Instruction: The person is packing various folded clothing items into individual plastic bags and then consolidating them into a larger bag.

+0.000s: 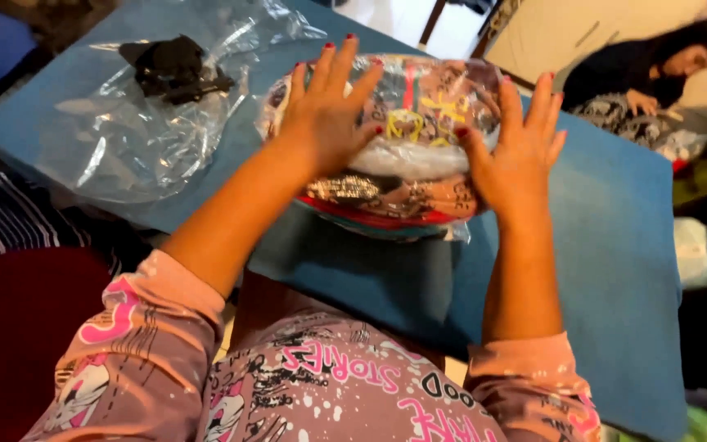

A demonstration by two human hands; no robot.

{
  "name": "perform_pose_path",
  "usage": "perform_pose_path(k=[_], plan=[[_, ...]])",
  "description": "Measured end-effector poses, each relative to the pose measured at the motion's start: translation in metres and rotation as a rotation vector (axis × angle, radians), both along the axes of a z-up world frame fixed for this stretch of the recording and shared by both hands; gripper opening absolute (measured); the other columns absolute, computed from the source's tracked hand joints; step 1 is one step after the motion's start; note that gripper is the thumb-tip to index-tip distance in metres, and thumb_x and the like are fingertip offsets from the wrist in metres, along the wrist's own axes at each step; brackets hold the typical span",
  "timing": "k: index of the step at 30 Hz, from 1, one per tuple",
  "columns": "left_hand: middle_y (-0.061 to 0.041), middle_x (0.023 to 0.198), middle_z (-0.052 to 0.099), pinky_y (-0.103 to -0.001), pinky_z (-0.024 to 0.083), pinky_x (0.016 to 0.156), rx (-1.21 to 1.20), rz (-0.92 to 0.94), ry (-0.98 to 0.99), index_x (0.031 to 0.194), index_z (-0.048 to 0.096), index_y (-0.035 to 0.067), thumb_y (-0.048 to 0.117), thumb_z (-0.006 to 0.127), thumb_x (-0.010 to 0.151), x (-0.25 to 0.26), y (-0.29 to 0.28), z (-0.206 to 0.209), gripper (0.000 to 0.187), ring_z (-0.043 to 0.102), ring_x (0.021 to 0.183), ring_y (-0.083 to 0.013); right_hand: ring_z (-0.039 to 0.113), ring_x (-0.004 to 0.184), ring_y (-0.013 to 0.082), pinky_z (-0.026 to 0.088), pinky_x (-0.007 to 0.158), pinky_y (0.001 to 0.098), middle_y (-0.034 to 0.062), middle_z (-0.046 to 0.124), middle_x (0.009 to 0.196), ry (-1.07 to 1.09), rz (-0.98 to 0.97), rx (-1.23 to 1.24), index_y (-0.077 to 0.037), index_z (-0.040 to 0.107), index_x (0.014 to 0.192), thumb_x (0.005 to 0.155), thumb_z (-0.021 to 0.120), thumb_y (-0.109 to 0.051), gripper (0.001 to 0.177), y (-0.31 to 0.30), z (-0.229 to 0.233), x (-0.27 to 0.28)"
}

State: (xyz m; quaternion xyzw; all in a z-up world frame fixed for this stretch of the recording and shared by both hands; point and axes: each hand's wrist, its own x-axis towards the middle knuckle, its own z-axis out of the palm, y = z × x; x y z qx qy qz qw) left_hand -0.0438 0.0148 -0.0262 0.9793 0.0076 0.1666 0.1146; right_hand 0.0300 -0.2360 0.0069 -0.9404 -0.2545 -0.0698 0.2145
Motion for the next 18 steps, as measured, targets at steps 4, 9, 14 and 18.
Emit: perform_pose_path(k=[4, 9, 14, 18], plan=[[-0.009, 0.169, 0.022, -0.076, 0.011, 0.114, 0.220, -0.018, -0.166, 0.158, 0.043, 0.023, 0.052, 0.040, 0.108, -0.003, -0.009, -0.007, 0.058, 0.010, 0.153, -0.0403, 0.001, 0.156, 0.0402, 0.001, 0.119, 0.0670, 0.0134, 0.002, 0.171, 0.000, 0.143, -0.269, -0.020, 0.036, 0.162, 0.101, 0.052, -0.051, 0.070, 0.057, 0.000, -0.002], [-0.013, 0.150, 0.054, -0.070, 0.030, 0.108, 0.198, 0.003, -0.208, 0.143, 0.058, 0.026, 0.052, 0.037, 0.108, 0.023, 0.008, -0.053, 0.049, 0.045, 0.141, -0.0425, 0.025, 0.152, 0.0463, 0.026, 0.112, 0.0743, 0.0105, 0.031, 0.166, -0.096, 0.211, -0.364, -0.035, 0.039, 0.159, 0.097, 0.047, -0.069, 0.071, 0.050, -0.049, 0.047], [-0.018, 0.171, 0.015, -0.076, 0.020, 0.115, -0.348, -0.261, -0.070, 0.164, 0.025, 0.036, 0.071, 0.045, 0.101, -0.024, 0.031, 0.008, 0.075, 0.024, 0.153, -0.0512, 0.026, 0.147, 0.0571, 0.019, 0.121, 0.0640, 0.0369, 0.039, 0.154, -0.103, 0.630, 0.258, 0.000, 0.045, 0.152, 0.094, 0.063, 0.004, 0.061, -0.008, -0.030, 0.073], [-0.029, 0.161, 0.035, -0.060, 0.018, 0.126, -0.724, -0.095, -0.563, 0.156, 0.044, 0.004, 0.026, 0.053, 0.113, -0.051, 0.090, -0.027, 0.049, 0.027, 0.151, -0.0455, 0.021, 0.154, 0.0438, 0.011, 0.125, 0.0604, 0.0152, 0.031, 0.165, 0.125, 0.153, 0.977, -0.015, 0.037, 0.160, 0.102, 0.032, -0.073, 0.082, -0.091, -0.090, 0.122]])
